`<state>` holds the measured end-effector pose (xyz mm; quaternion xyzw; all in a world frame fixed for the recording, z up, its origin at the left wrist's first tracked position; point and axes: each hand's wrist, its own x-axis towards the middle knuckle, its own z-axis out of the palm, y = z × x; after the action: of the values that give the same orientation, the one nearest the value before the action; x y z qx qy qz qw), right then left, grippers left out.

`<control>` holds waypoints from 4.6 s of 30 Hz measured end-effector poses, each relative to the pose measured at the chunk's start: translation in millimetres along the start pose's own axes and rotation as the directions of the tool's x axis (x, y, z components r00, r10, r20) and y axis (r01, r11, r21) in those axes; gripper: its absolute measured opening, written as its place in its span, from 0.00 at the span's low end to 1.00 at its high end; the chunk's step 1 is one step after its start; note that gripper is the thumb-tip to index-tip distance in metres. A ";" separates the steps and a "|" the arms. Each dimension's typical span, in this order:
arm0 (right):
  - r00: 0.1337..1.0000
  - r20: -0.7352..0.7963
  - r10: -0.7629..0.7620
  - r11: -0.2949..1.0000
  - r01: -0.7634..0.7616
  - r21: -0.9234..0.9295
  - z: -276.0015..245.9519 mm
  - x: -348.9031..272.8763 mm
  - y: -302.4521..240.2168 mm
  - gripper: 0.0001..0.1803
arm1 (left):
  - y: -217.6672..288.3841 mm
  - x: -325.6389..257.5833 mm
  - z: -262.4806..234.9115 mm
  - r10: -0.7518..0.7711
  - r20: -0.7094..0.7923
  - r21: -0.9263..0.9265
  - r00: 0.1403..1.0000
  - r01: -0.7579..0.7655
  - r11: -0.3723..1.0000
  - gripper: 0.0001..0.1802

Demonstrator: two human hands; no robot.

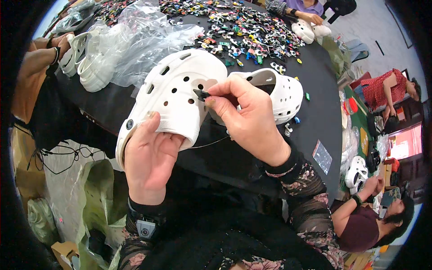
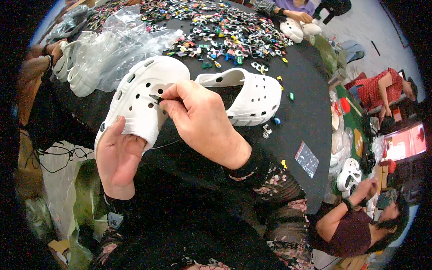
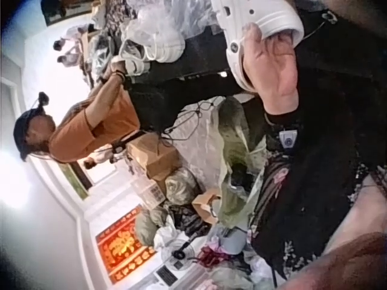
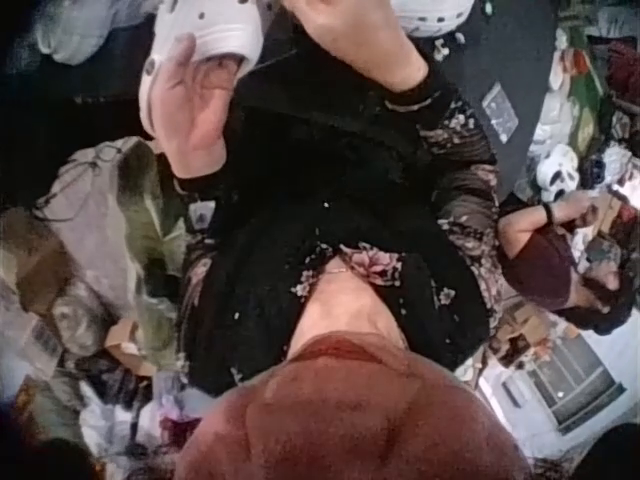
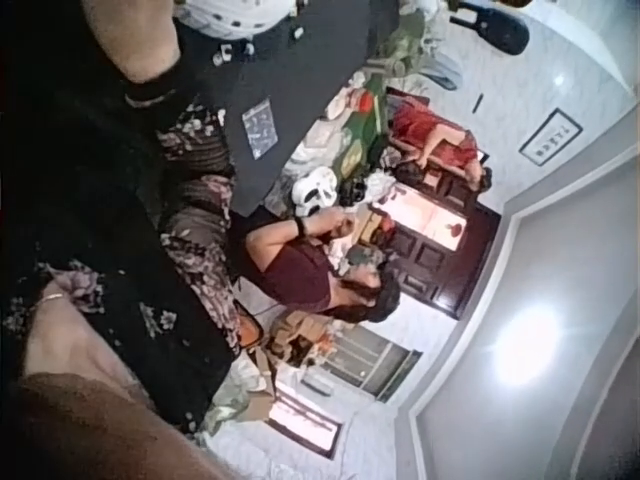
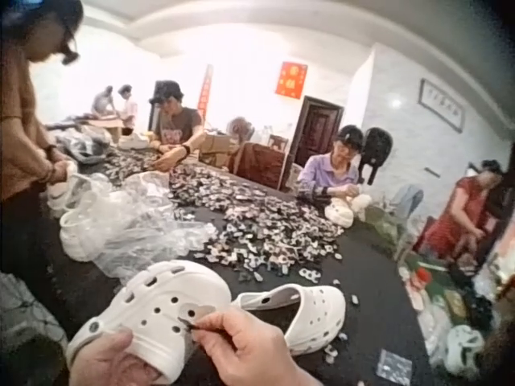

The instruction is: Insert decorative plastic charms into the holes of clog-style footwear.

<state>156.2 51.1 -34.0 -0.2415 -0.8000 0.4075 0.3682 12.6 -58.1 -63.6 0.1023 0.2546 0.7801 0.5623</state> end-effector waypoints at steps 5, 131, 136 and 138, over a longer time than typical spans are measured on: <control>0.912 -0.026 -0.410 0.860 0.376 -0.346 6.9 3.9 12.8 0.08 | -1.8 2.6 -0.1 -0.007 -0.040 -0.010 0.999 0.007 1.000 0.26; 0.872 0.220 -0.437 0.819 0.487 -0.303 7.2 14.9 16.3 0.11 | -21.3 -0.4 -9.1 0.040 0.011 0.101 0.999 -0.041 0.994 0.23; 0.837 0.284 -0.467 0.787 0.540 -0.298 0.3 14.5 17.3 0.13 | -23.0 0.2 -7.6 0.047 0.011 0.082 0.999 -0.048 0.995 0.23; 0.845 0.277 -0.458 0.793 0.529 -0.303 -10.6 13.6 8.1 0.13 | -20.2 -0.1 -3.7 0.044 -0.005 0.073 0.999 -0.044 0.996 0.22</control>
<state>156.9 69.9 -31.1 -0.0481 -0.9281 0.1605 0.3326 27.6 -54.4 -77.0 0.1258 0.2825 0.7828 0.5400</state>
